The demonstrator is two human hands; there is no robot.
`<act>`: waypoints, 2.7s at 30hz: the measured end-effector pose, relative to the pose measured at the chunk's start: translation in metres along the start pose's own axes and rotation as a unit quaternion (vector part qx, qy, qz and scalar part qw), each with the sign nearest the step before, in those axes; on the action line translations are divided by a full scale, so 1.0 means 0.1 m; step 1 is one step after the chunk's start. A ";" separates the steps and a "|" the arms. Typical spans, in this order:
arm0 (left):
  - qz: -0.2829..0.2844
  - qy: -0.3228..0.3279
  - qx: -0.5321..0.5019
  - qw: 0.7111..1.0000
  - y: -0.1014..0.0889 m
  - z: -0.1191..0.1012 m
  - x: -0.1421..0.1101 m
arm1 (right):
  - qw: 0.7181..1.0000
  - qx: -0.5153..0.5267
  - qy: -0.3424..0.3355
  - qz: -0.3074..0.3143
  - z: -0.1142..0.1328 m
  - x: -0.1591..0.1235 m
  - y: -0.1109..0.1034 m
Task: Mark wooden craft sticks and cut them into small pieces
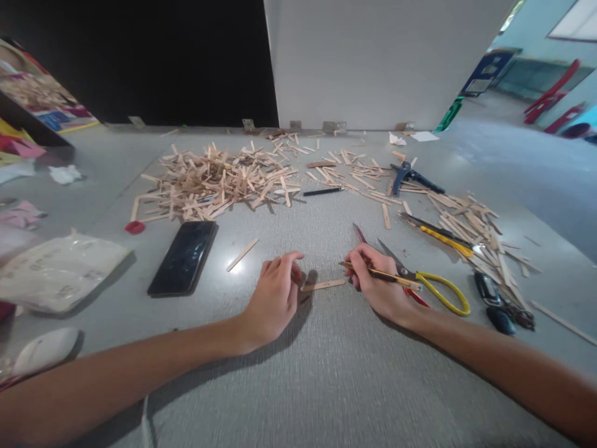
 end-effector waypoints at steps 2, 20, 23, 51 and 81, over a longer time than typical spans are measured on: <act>0.015 0.025 0.007 1.000 0.02 -0.07 0.01 | 1.000 0.000 0.002 0.002 0.00 0.00 0.00; 0.005 0.090 0.011 0.996 0.02 -0.19 -0.03 | 1.000 -0.009 0.006 0.017 -0.02 0.01 0.02; 0.032 0.143 0.031 0.989 0.05 -0.33 -0.07 | 1.000 -0.003 0.002 0.017 -0.01 0.00 0.02; 0.045 0.219 0.135 0.965 0.07 -0.61 -0.19 | 0.997 0.043 -0.014 0.057 0.04 -0.02 0.08; 0.148 0.200 0.082 0.965 0.31 -0.49 -0.29 | 0.978 -0.030 -0.054 0.199 0.14 -0.11 0.27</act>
Point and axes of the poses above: each hand's wrist, its own x-axis towards the middle knuckle, its own y-axis out of the palm, z = x × y, the point moved 9 cm from there along x, towards the middle knuckle, and after that the axes turned 7 degrees about -x, right-handed, at the moved point
